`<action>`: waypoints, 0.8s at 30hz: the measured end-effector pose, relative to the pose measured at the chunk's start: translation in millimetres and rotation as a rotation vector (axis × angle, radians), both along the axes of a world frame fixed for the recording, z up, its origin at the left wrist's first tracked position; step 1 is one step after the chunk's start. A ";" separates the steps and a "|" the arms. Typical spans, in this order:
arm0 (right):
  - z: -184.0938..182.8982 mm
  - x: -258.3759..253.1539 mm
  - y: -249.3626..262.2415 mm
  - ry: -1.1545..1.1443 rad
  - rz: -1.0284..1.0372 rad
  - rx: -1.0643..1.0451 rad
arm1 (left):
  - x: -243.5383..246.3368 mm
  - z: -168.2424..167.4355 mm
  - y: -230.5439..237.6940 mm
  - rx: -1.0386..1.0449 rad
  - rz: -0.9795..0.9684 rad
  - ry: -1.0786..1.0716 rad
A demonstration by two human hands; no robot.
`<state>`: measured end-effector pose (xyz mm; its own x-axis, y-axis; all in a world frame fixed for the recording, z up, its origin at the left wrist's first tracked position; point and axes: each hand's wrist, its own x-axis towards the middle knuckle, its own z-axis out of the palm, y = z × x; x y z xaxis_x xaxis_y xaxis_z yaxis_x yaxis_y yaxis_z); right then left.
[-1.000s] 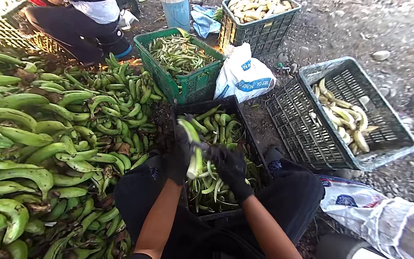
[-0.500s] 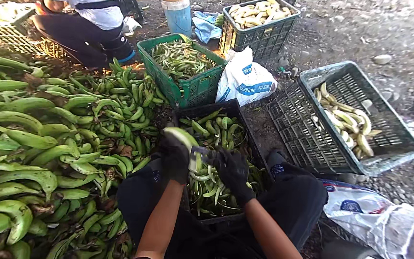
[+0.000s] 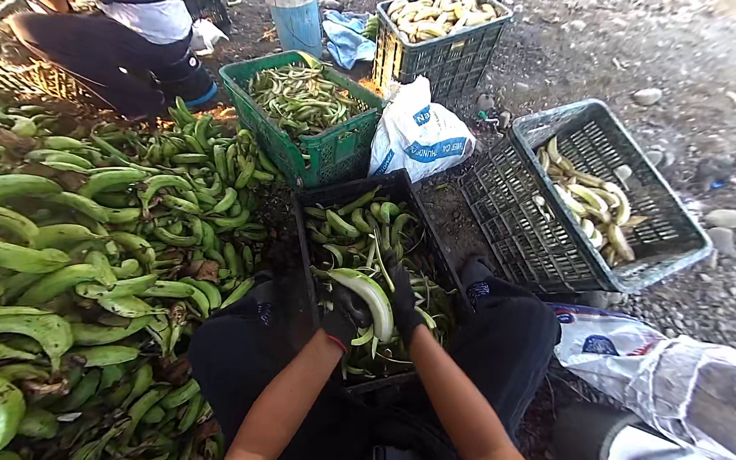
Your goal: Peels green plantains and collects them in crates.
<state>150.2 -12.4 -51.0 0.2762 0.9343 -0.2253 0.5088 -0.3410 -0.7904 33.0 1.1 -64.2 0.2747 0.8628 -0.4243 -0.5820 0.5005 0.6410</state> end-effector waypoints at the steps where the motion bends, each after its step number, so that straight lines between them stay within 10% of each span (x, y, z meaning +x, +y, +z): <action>1: -6.9 -10.9 -8.5 0.109 -0.104 0.002 | 4.9 -1.6 -0.9 0.020 0.034 0.074; 6: -24.1 -18.0 -19.9 0.190 -0.220 0.039 | 23.2 68.5 2.4 -0.252 0.049 0.053; 12: -8.9 8.7 -23.3 0.205 -0.194 0.010 | 8.6 37.1 22.4 -0.083 -0.092 0.059; 18: 16.1 44.7 -50.6 -0.259 0.016 -0.083 | -11.6 66.4 31.5 0.214 -0.176 1.007; 24: 35.2 42.3 -26.6 -0.294 0.092 -0.149 | -16.7 58.6 22.6 0.396 -0.306 0.901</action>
